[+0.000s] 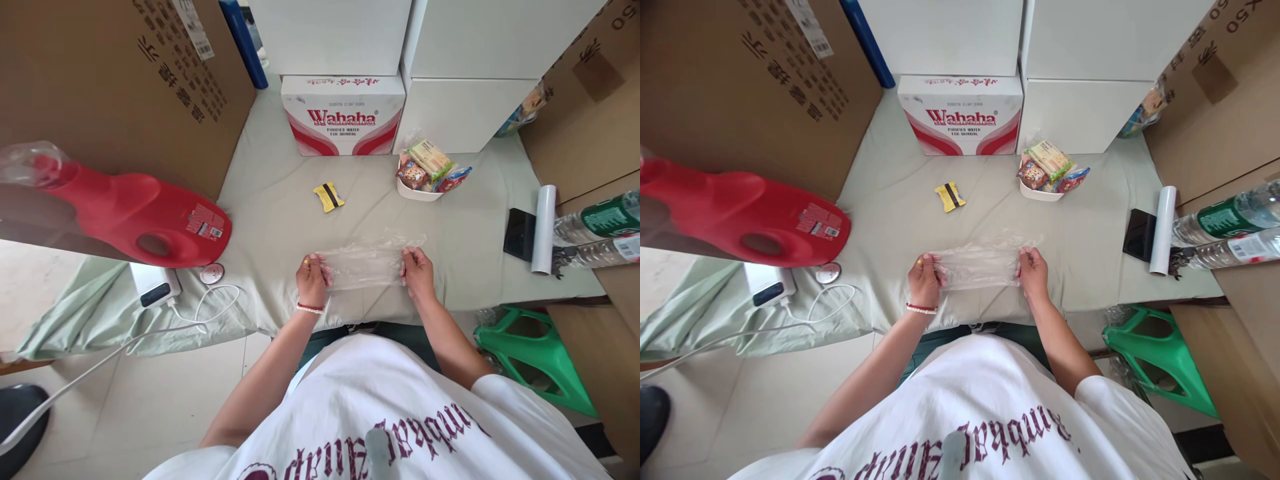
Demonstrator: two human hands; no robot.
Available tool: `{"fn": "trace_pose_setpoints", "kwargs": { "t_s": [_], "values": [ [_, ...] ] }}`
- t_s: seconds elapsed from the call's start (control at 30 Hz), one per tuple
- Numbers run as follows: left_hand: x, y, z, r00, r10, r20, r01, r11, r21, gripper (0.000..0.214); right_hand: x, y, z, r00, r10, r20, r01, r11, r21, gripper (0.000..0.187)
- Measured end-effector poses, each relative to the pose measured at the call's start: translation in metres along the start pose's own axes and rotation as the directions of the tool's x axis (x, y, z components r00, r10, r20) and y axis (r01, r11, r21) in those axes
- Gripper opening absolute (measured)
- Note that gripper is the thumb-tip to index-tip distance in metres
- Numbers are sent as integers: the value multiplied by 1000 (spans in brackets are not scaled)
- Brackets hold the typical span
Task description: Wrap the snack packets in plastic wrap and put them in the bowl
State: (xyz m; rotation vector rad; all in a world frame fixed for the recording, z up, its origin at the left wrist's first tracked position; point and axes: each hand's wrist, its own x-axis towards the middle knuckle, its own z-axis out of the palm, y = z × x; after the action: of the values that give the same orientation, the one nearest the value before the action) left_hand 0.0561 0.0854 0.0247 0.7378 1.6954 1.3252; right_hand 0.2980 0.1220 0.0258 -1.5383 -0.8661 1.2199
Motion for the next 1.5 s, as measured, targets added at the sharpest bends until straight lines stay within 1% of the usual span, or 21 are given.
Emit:
{"fn": "trace_pose_setpoints", "kwargs": {
  "t_s": [0.13, 0.3, 0.4, 0.47, 0.5, 0.53, 0.6, 0.67, 0.73, 0.8, 0.87, 0.9, 0.97, 1.13, 1.17, 1.23, 1.27, 1.3, 1.37, 1.43, 1.5],
  "values": [
    [6, -4, -28, 999, 44, -31, -29, 928, 371, 30, -1, 6, -10, 993, -104, 51, 112, 974, -198, 34],
    [27, 19, -52, 991, 129, 35, -126, 810, 573, 20, 1, 14, -20, 959, -259, 110, 282, 864, -417, 39],
    [43, 40, -44, 976, 184, 119, -216, 731, 648, 31, -1, 11, -22, 929, -326, 175, 370, 833, -412, 40],
    [50, 53, -26, 947, 200, 252, -318, 701, 639, 42, -5, 5, -23, 901, -339, 272, 421, 834, -357, 39],
    [52, 58, -14, 891, 201, 407, -427, 672, 604, 57, -7, 0, -24, 879, -331, 342, 439, 842, -313, 38],
    [53, 62, 0, 804, 195, 562, -533, 656, 535, 77, -11, -5, -25, 849, -316, 423, 448, 855, -261, 36],
    [52, 69, 26, 563, 163, 810, -660, 678, 323, 106, -17, -16, -29, 769, -265, 582, 430, 888, -164, 33],
    [49, 73, 49, 316, 109, 942, -658, 741, 135, 117, -24, -27, -37, 684, -186, 705, 366, 924, -111, 32],
    [48, 72, 64, 128, 21, 992, -609, 791, 62, 115, -28, -35, -47, 631, -93, 770, 266, 959, -102, 35],
    [51, 69, 70, -3, -100, 995, -597, 798, 78, 100, -28, -39, -58, 642, -34, 766, 175, 979, -103, 37],
    [58, 64, 67, -59, -207, 977, -627, 769, 125, 75, -24, -39, -69, 713, -7, 701, 124, 985, -116, 38],
    [63, 62, 62, -49, -246, 968, -646, 747, 157, 63, -21, -38, -72, 753, 1, 658, 115, 984, -134, 39],
    [78, 62, 48, 31, -293, 956, -674, 700, 237, 49, -11, -33, -75, 814, 15, 581, 111, 977, -181, 41],
    [126, 78, 8, 339, -294, 894, -664, 598, 449, 43, 19, -15, -55, 887, 29, 460, 92, 967, -238, 43],
    [134, 82, 2, 442, -249, 862, -656, 565, 500, 44, 24, -11, -48, 902, 21, 432, 99, 962, -253, 42],
    [145, 88, -4, 696, -32, 717, -615, 489, 619, 45, 35, -7, -34, 932, -18, 361, 134, 945, -298, 37],
    [145, 91, -5, 790, 114, 602, -579, 462, 672, 45, 39, -5, -27, 945, -52, 324, 162, 932, -325, 35],
    [142, 92, -3, 840, 251, 480, -541, 447, 712, 44, 43, -5, -20, 953, -92, 290, 196, 914, -354, 34],
    [125, 93, 6, 844, 432, 319, -505, 439, 743, 38, 47, -5, -8, 952, -180, 249, 272, 869, -413, 34],
    [98, 89, 20, 796, 492, 353, -568, 404, 717, 34, 47, -5, 1, 938, -249, 241, 337, 820, -463, 36],
    [71, 80, 33, 685, 500, 530, -708, 283, 647, 35, 45, -5, 5, 928, -282, 244, 370, 781, -504, 37]
  ]
}}
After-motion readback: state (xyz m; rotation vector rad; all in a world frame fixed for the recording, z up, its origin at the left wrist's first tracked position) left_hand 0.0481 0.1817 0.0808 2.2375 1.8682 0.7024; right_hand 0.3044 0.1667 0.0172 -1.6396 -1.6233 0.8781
